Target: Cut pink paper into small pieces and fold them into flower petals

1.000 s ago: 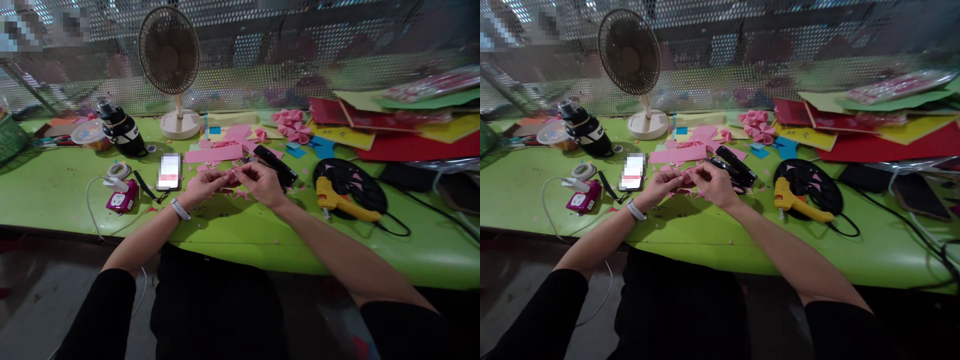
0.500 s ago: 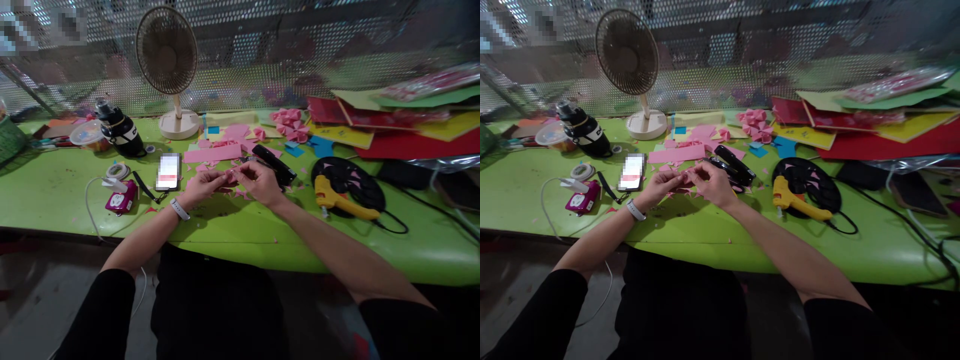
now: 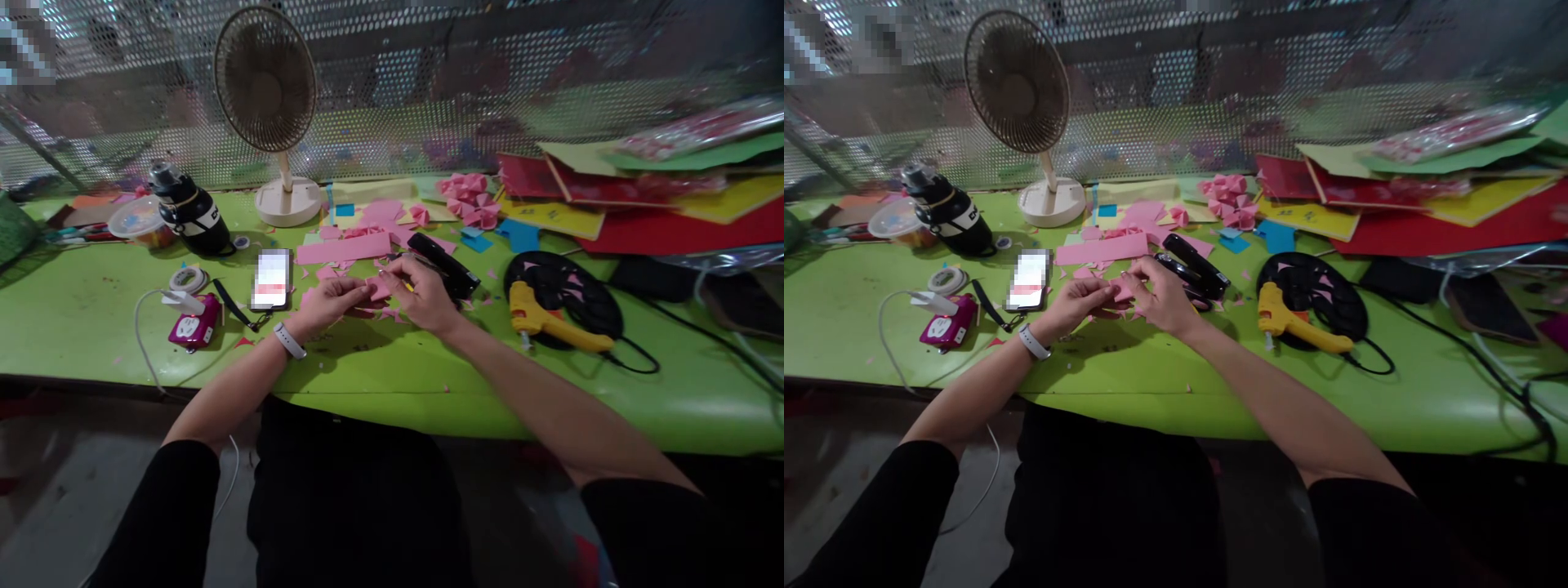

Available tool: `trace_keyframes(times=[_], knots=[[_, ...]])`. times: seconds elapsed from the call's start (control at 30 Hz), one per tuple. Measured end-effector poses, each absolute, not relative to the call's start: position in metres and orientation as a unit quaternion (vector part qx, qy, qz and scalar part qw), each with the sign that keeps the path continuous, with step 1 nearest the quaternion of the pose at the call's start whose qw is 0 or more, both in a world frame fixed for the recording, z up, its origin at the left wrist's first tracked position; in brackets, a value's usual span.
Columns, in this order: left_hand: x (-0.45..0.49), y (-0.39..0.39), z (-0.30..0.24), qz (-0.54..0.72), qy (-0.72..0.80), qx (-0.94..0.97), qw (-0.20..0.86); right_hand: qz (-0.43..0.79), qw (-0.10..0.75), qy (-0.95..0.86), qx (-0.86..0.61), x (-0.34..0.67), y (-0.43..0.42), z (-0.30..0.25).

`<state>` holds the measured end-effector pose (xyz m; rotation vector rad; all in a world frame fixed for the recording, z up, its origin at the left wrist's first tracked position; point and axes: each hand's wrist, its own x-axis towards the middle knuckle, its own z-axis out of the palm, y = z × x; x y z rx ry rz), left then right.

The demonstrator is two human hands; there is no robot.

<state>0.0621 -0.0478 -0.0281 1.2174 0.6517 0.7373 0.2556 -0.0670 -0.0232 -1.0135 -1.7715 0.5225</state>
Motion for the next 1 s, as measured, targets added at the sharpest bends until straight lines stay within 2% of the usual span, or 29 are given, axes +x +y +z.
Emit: trace_keyframes(times=[0.13, 0.33, 0.53, 0.8, 1.0], knots=[[0.062, -0.050, -0.023, 0.288, 0.326, 0.561, 0.704, 0.172, 0.482, -0.751, -0.417, 0.254, -0.068, -0.024], [0.064, -0.052, -0.019, 0.278, 0.333, 0.580, 0.690, 0.191, 0.475, -0.746, -0.427, 0.255, -0.071, -0.019], [0.063, -0.050, -0.021, 0.300, 0.300, 0.578, 0.697, 0.368, 0.373, -0.730, -0.438, 0.257, -0.072, -0.016], [0.056, -0.044, -0.014, 0.283, 0.325, 0.580, 0.691, 0.504, 0.332, -0.698, -0.385, 0.261, -0.068, -0.004], [0.056, -0.043, -0.014, 0.283, 0.321, 0.556, 0.712, 0.439, 0.340, -0.734, -0.391, 0.262, -0.071, 0.001]])
